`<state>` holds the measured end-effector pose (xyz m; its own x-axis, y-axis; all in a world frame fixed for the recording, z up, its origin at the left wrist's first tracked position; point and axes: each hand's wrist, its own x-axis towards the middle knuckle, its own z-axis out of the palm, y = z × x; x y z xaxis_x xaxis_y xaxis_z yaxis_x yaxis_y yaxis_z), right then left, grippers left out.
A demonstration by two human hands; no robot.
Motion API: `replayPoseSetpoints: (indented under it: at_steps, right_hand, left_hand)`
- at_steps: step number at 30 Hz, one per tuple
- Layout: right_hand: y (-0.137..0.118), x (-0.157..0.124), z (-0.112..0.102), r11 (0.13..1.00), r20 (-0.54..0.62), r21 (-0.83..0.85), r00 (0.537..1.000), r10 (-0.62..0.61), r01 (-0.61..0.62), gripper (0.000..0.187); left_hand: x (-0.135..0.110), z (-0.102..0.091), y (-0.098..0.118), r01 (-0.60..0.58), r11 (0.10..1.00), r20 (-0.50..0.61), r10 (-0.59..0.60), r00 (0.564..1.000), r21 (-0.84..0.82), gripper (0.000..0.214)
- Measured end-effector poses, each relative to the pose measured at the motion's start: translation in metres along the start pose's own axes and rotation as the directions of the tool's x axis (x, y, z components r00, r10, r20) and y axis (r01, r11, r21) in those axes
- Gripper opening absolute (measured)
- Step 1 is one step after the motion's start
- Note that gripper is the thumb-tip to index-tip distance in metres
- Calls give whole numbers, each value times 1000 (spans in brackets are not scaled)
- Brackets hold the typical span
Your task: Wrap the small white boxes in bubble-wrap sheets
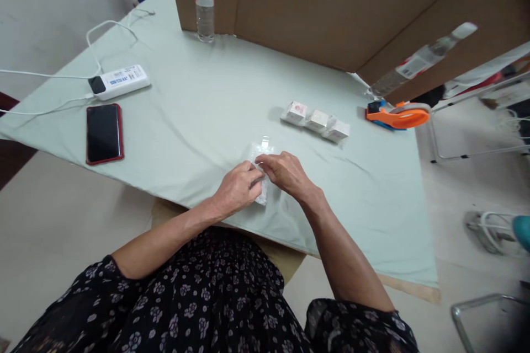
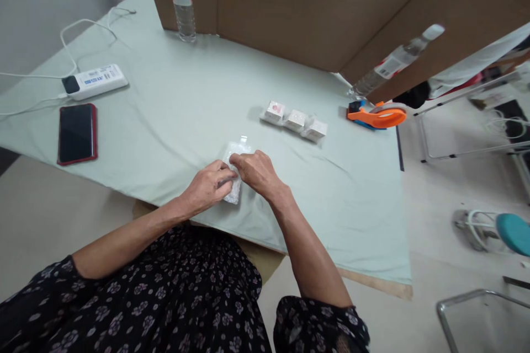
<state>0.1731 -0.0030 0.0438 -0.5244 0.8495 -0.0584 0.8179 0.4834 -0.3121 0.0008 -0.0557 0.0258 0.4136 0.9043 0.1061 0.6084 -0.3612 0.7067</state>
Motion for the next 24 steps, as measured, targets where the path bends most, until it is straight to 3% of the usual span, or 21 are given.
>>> replayPoseSetpoints:
  at_steps: [6, 13, 17, 19, 21, 24]
  right_hand:
    - [8, -19, 10, 996, -194, 66, 978, 78, -67, 26]
    - [9, -24, 28, 996, -120, 20, 988, 93, -92, 26]
    - [11, -24, 34, 988, -180, 133, 978, 103, -79, 24]
    - [15, -25, 37, 962, -256, 244, 949, 184, -121, 22]
    - [19, -24, 38, 906, -307, 363, 890, 338, -219, 22]
    - [26, -16, 39, 775, -231, 514, 810, 539, -369, 35]
  left_hand:
    - [1, 3, -3, 24, 1000, -18, -24, 1000, -12, 23]
    - [-2, 6, -2, -13, 997, -95, 20, 995, 76, 30]
    - [0, 2, 0, -82, 984, -13, 85, 996, 157, 28]
    - [2, 1, 0, -88, 983, 31, 84, 996, 163, 28]
    - [3, 1, 0, -90, 983, 48, 84, 995, 160, 28]
    - [4, 1, 0, -84, 985, 34, 80, 996, 152, 28]
